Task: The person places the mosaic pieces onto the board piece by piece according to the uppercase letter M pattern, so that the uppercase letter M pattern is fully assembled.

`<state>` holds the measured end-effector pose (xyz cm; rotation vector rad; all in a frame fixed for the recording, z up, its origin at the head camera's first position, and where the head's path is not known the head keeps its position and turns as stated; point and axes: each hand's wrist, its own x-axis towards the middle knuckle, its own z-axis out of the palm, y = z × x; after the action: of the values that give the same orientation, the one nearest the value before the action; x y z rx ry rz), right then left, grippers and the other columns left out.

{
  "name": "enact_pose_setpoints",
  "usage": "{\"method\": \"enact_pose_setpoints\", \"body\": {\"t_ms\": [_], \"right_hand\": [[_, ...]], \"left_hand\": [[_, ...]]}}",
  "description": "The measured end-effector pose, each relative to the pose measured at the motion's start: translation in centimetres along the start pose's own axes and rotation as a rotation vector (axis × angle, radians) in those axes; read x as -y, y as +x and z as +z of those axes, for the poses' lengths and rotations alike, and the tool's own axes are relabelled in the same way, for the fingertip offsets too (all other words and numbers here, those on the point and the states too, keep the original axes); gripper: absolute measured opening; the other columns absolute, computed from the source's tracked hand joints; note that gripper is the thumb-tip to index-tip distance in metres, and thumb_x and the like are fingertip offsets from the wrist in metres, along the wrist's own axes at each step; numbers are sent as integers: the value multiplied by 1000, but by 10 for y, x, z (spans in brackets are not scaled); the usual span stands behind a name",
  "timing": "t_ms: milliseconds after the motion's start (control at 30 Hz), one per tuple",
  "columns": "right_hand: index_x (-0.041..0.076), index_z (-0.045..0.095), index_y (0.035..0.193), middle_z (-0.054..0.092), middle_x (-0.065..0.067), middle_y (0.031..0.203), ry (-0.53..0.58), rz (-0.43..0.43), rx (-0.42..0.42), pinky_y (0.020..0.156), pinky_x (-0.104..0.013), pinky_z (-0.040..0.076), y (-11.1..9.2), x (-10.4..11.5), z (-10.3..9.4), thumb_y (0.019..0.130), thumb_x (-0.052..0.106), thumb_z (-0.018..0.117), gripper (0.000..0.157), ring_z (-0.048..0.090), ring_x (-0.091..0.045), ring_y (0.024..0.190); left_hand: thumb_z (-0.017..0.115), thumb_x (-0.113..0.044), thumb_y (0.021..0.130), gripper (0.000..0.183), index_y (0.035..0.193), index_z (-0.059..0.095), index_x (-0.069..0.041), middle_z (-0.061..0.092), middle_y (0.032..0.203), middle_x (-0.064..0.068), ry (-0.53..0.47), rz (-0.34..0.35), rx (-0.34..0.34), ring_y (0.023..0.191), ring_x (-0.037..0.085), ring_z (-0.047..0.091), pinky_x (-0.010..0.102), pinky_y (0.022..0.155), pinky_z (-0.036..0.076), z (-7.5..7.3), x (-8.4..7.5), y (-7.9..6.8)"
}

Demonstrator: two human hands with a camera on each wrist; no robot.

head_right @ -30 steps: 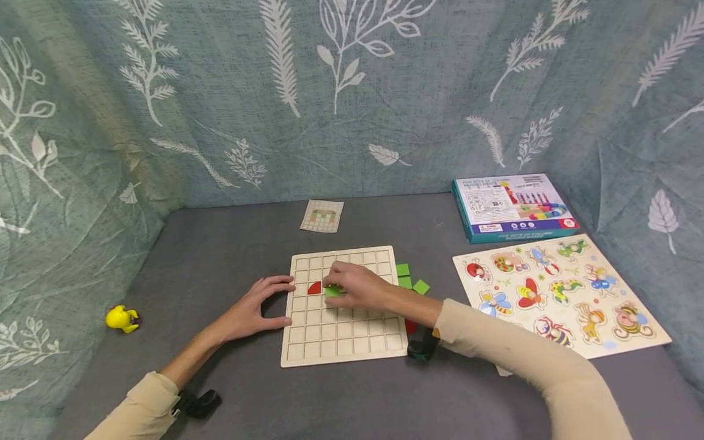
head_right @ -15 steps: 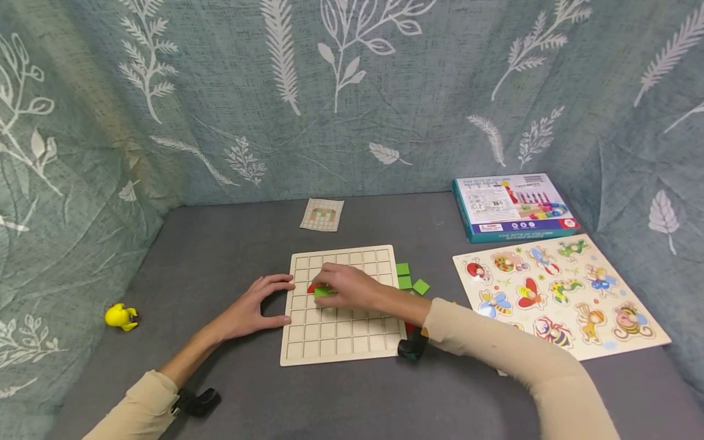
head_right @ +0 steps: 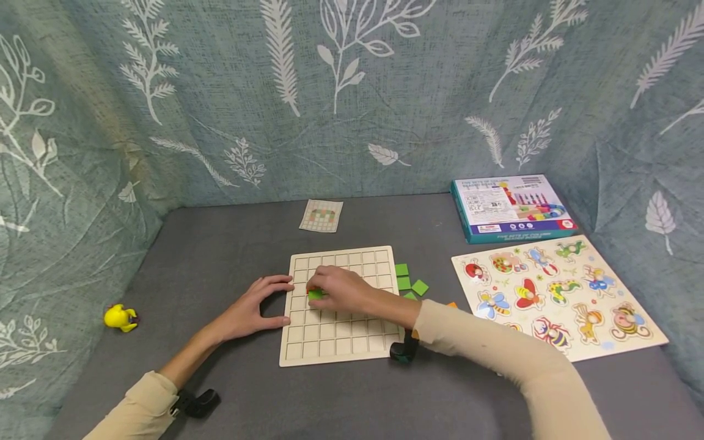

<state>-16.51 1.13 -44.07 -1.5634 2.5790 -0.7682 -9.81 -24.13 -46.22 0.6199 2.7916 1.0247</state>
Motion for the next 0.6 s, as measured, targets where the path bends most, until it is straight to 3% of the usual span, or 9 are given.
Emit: {"method": "enact_pose_setpoints", "body": {"t_ms": [200, 600], "right_hand": [[12, 72, 104, 65, 1, 99, -15, -9, -19, 79, -26, 50, 2, 2, 4, 89, 22, 69, 18, 60, -11, 88], [13, 71, 105, 65, 0, 99, -24, 59, 58, 69, -21, 45, 3, 7, 8, 87, 29, 72, 24, 57, -11, 86]], "left_hand": [[79, -32, 80, 62, 135, 55, -15, 44, 147, 9, -6, 3, -2, 136, 33, 36, 60, 107, 30, 0, 1, 0], [79, -30, 81, 61, 135, 55, -15, 45, 146, 9, -22, 23, -1, 135, 33, 37, 59, 104, 33, -1, 3, 0]]}}
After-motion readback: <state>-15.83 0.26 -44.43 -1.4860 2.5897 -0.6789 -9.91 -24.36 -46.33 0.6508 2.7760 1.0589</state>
